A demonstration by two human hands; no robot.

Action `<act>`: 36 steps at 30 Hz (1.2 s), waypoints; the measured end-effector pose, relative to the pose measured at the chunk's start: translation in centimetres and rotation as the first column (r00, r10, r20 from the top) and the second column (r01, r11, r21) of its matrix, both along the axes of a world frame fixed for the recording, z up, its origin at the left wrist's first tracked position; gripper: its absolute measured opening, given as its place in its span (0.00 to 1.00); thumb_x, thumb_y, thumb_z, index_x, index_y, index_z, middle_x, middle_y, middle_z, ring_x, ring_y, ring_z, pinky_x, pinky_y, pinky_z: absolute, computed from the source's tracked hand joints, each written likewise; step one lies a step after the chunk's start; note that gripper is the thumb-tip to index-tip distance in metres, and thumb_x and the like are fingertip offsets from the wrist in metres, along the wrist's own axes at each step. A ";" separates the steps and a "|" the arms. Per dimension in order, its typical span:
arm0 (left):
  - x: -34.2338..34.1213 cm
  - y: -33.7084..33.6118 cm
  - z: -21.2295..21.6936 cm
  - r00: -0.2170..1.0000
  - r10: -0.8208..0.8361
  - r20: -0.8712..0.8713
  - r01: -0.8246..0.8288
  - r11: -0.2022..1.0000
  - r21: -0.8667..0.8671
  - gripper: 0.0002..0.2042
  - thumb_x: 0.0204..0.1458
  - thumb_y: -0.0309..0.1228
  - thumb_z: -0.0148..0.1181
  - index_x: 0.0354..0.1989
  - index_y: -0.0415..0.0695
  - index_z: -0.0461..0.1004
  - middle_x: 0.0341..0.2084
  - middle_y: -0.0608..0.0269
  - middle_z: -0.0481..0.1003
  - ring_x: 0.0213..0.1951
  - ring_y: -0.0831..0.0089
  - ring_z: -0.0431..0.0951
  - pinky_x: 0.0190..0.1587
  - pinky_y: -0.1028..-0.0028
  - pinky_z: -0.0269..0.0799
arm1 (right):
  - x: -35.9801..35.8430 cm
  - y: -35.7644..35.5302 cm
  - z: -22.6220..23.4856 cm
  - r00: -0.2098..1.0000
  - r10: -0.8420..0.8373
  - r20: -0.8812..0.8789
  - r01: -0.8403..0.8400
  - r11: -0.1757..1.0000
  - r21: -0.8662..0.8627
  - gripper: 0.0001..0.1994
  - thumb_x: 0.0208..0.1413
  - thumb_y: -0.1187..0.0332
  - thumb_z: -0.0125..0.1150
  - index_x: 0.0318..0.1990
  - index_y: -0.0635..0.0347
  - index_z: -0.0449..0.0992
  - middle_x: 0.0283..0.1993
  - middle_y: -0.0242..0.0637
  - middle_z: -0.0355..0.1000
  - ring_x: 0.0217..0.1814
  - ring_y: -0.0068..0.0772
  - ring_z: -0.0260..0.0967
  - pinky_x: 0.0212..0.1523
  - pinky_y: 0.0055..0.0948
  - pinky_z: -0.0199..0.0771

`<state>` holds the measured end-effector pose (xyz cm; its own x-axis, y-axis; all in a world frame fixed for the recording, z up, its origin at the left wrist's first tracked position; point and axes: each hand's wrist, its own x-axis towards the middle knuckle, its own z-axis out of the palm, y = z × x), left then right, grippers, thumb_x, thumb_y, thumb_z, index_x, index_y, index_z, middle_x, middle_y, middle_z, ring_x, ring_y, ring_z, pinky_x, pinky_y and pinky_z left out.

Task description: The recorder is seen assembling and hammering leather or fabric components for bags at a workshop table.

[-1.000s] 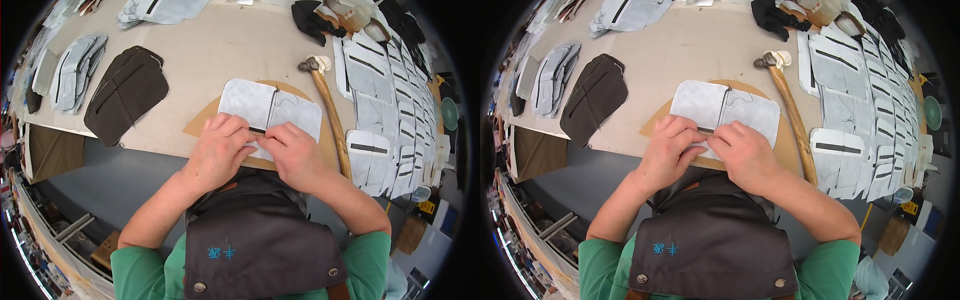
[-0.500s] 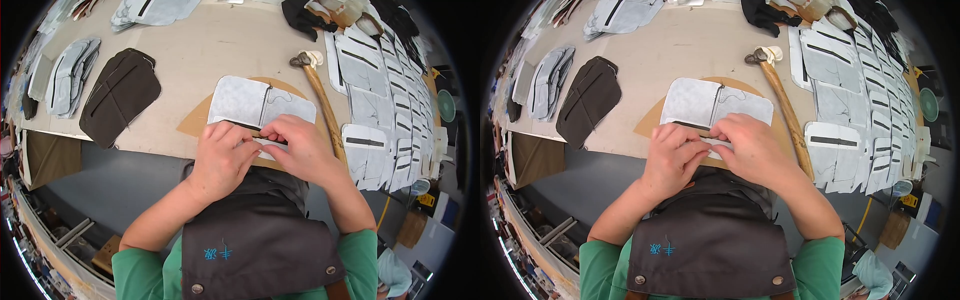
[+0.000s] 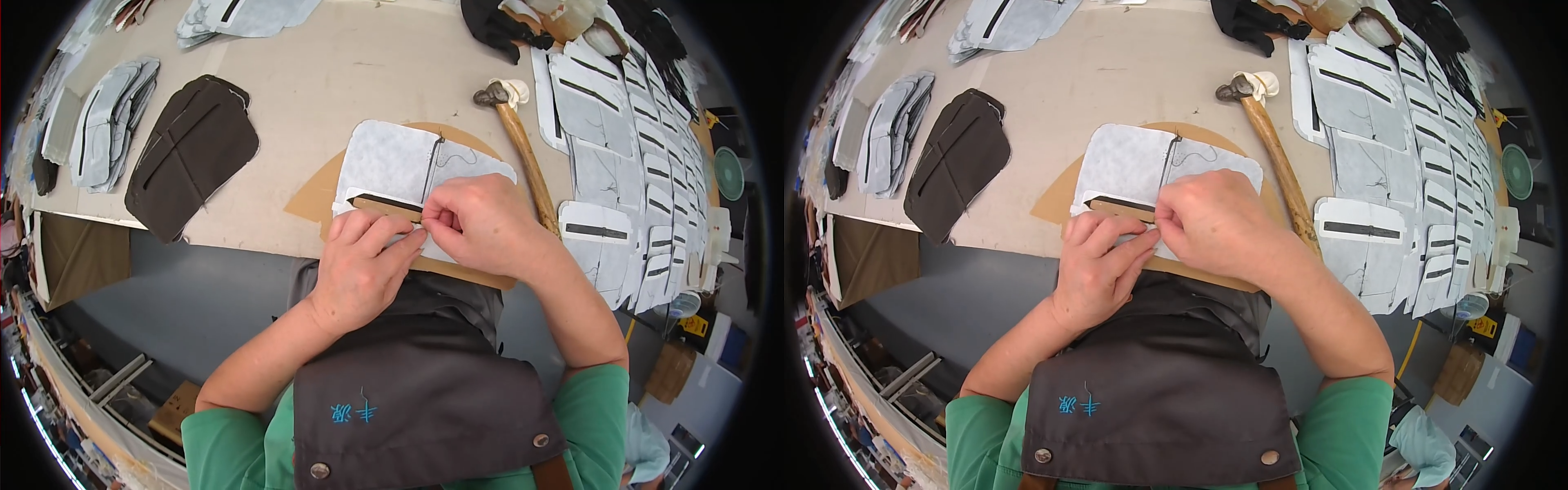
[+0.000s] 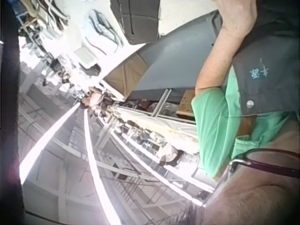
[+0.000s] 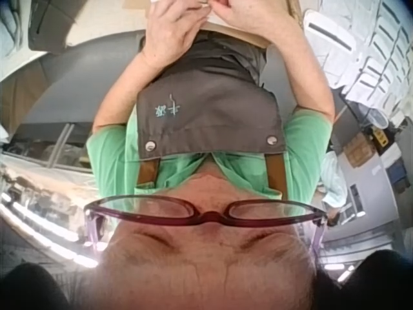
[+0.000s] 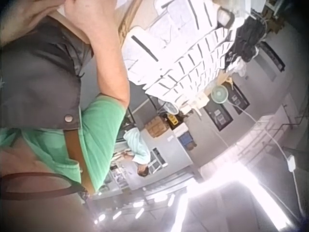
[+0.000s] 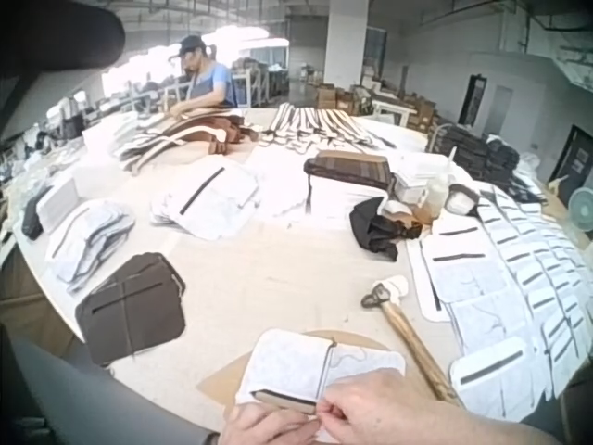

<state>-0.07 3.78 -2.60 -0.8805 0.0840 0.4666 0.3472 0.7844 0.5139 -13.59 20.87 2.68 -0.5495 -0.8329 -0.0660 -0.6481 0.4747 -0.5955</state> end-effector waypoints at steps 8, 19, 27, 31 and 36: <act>0.6 0.8 0.1 1.000 0.018 0.012 -0.016 0.994 -0.113 0.18 0.44 0.25 0.70 0.47 0.46 0.84 0.48 0.72 0.79 0.46 0.68 0.73 0.51 0.65 0.63 | 0.9 0.3 -1.6 0.988 0.006 -0.153 -0.029 0.989 -0.146 0.06 0.48 0.74 0.69 0.29 0.59 0.75 0.26 0.37 0.73 0.28 0.41 0.75 0.29 0.38 0.73; 0.0 0.4 0.0 0.999 0.017 -0.041 -0.017 1.000 -0.017 0.16 0.46 0.26 0.74 0.46 0.47 0.84 0.38 0.74 0.78 0.42 0.67 0.74 0.50 0.64 0.63 | 1.1 1.0 -0.1 1.000 0.025 0.015 -0.024 0.996 -0.086 0.06 0.52 0.77 0.68 0.37 0.62 0.76 0.33 0.39 0.75 0.36 0.42 0.76 0.37 0.38 0.76; -0.9 -0.4 1.4 0.994 0.050 0.097 -0.057 0.995 0.079 0.20 0.39 0.30 0.80 0.43 0.48 0.80 0.44 0.66 0.75 0.48 0.61 0.72 0.51 0.62 0.60 | 1.3 0.6 0.2 0.966 -0.096 0.240 0.111 0.992 -0.051 0.06 0.53 0.78 0.65 0.39 0.63 0.78 0.35 0.40 0.77 0.39 0.41 0.77 0.40 0.38 0.77; -1.2 -0.6 1.5 0.982 0.078 0.171 -0.093 0.992 0.080 0.25 0.38 0.32 0.81 0.47 0.50 0.78 0.44 0.66 0.74 0.49 0.59 0.71 0.51 0.61 0.60 | 1.2 0.6 -0.2 0.973 -0.094 0.210 0.110 0.992 -0.065 0.05 0.53 0.77 0.63 0.37 0.60 0.79 0.34 0.39 0.77 0.41 0.45 0.77 0.41 0.43 0.76; -1.0 -0.7 1.3 0.983 0.050 0.174 -0.062 0.996 0.060 0.20 0.43 0.32 0.78 0.45 0.49 0.80 0.43 0.66 0.73 0.52 0.60 0.71 0.55 0.61 0.61 | 1.1 0.5 0.1 0.982 -0.053 0.183 0.063 0.997 -0.053 0.05 0.53 0.77 0.63 0.37 0.61 0.79 0.34 0.39 0.77 0.40 0.46 0.76 0.40 0.43 0.75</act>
